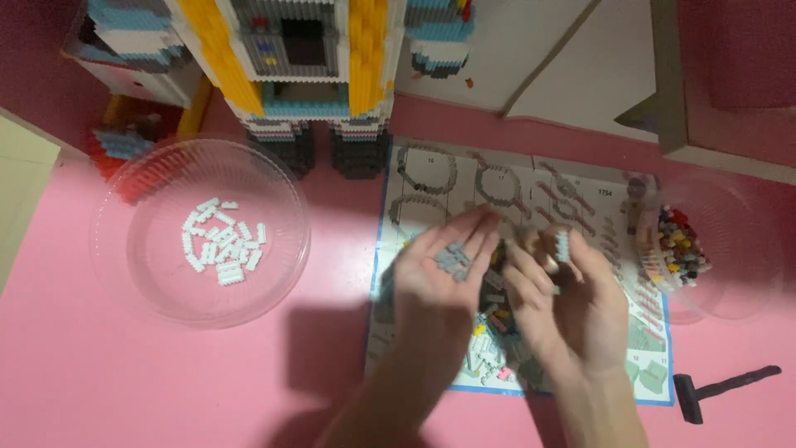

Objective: Sorting and assembling miniature building blocks (nanoblocks) on a pink surface following an instruction manual.

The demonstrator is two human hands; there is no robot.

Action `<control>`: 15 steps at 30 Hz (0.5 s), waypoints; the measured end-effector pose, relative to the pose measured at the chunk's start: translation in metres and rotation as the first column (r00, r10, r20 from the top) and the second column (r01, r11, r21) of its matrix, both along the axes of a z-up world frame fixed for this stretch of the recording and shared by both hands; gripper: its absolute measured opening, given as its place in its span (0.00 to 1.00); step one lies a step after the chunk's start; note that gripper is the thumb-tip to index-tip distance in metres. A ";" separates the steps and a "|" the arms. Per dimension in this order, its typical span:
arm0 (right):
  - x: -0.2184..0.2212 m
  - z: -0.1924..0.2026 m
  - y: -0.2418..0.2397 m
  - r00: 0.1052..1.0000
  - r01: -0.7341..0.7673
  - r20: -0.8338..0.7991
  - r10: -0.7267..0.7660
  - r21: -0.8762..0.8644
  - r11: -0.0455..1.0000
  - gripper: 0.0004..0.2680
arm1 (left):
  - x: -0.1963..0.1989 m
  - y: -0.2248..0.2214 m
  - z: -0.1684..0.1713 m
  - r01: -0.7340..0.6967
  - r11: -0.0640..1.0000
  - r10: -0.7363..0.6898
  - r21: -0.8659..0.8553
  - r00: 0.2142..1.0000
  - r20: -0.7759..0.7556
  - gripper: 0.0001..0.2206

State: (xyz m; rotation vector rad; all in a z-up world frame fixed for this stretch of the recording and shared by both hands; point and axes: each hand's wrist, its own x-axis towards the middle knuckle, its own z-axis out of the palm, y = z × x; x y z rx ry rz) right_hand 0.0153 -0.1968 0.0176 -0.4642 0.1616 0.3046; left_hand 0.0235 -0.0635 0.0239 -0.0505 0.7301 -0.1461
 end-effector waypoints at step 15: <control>-0.011 -0.010 0.034 0.715 0.418 0.697 -0.060 -0.356 0.836 0.23 | 0.008 -0.031 -0.002 0.217 0.973 -0.229 -0.075 0.950 -0.212 0.03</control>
